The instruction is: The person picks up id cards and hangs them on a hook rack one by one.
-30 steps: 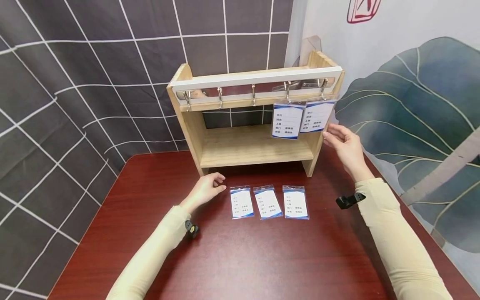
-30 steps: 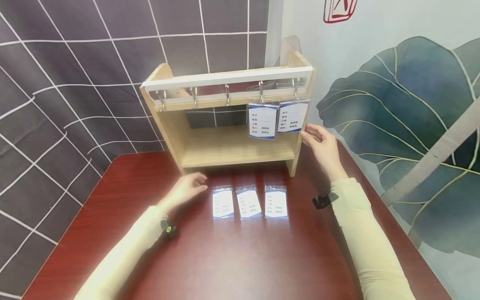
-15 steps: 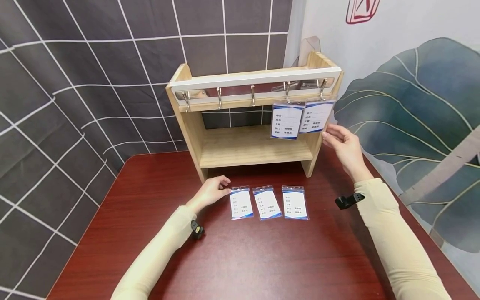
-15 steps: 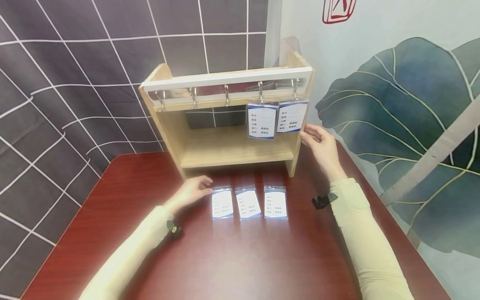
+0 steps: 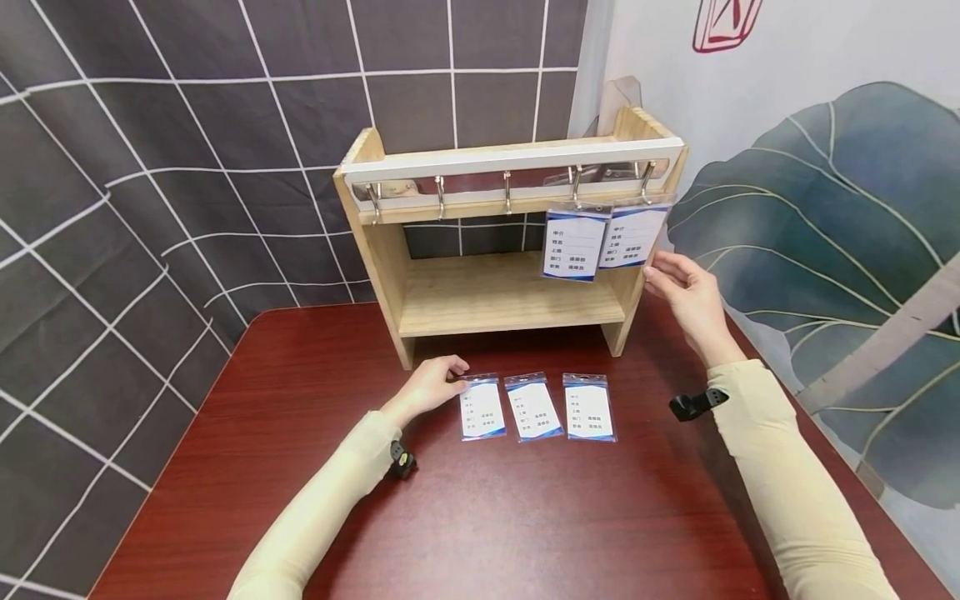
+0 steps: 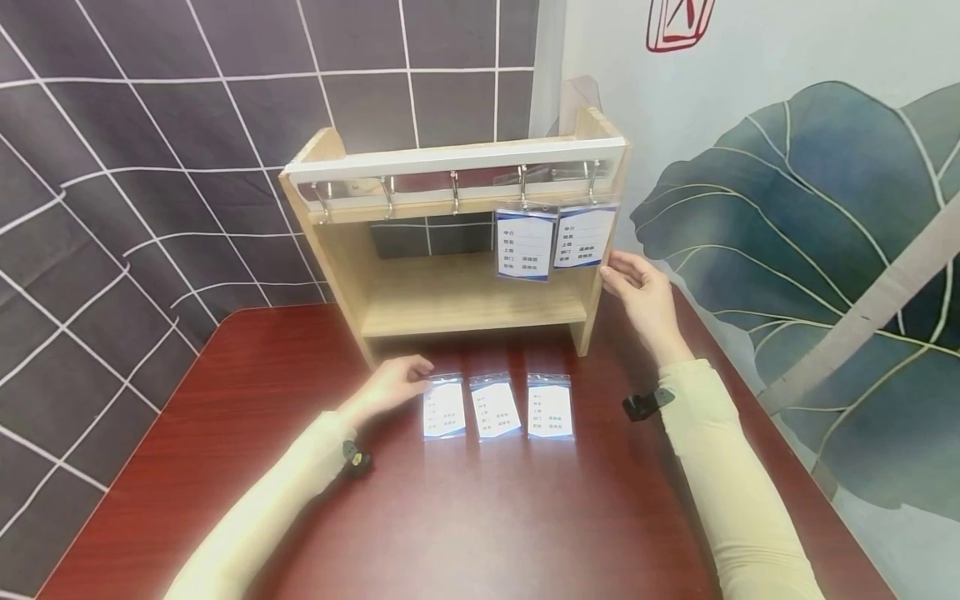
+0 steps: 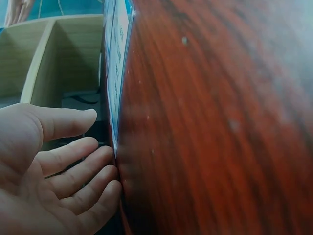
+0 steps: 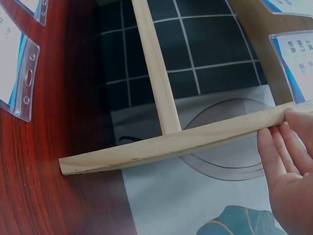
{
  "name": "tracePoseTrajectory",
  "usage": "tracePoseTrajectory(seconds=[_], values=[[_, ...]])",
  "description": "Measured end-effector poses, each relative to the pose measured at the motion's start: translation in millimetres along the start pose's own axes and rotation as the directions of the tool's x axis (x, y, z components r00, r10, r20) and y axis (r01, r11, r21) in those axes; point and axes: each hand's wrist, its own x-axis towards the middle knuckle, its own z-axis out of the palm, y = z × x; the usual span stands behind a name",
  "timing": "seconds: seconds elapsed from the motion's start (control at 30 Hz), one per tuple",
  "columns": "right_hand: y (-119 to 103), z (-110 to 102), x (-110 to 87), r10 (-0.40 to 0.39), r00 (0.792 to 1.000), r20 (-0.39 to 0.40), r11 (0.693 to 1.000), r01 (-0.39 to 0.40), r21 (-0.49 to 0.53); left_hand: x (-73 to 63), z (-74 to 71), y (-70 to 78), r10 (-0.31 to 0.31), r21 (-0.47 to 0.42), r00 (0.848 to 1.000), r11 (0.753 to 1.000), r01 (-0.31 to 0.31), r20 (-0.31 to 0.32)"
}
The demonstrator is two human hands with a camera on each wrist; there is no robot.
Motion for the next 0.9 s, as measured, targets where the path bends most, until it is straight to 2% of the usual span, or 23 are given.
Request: tracePoseTrajectory(seconds=[0.2,0.43,0.6,0.9], values=[[10.7,-5.9,5.1,0.004,1.000,-0.009,1.000,-0.005,-0.025,1.2,1.9,1.9,0.021,0.018,0.999,1.000,-0.021,0.026],[-0.2,0.0,-0.4,-0.005,1.000,0.002,1.000,0.005,-0.001,2.8,4.7,-0.8,0.036,0.080,0.998,0.996,-0.039,0.042],[6.6,-3.2,2.5,-0.009,1.000,0.004,1.000,0.009,-0.011,1.9,6.2,-2.7,0.063,0.114,0.997,0.991,-0.069,0.053],[14.6,-7.7,7.3,-0.010,1.000,0.001,1.000,0.010,0.004,3.4,8.2,-3.4,0.062,0.147,0.996,0.987,-0.071,0.061]])
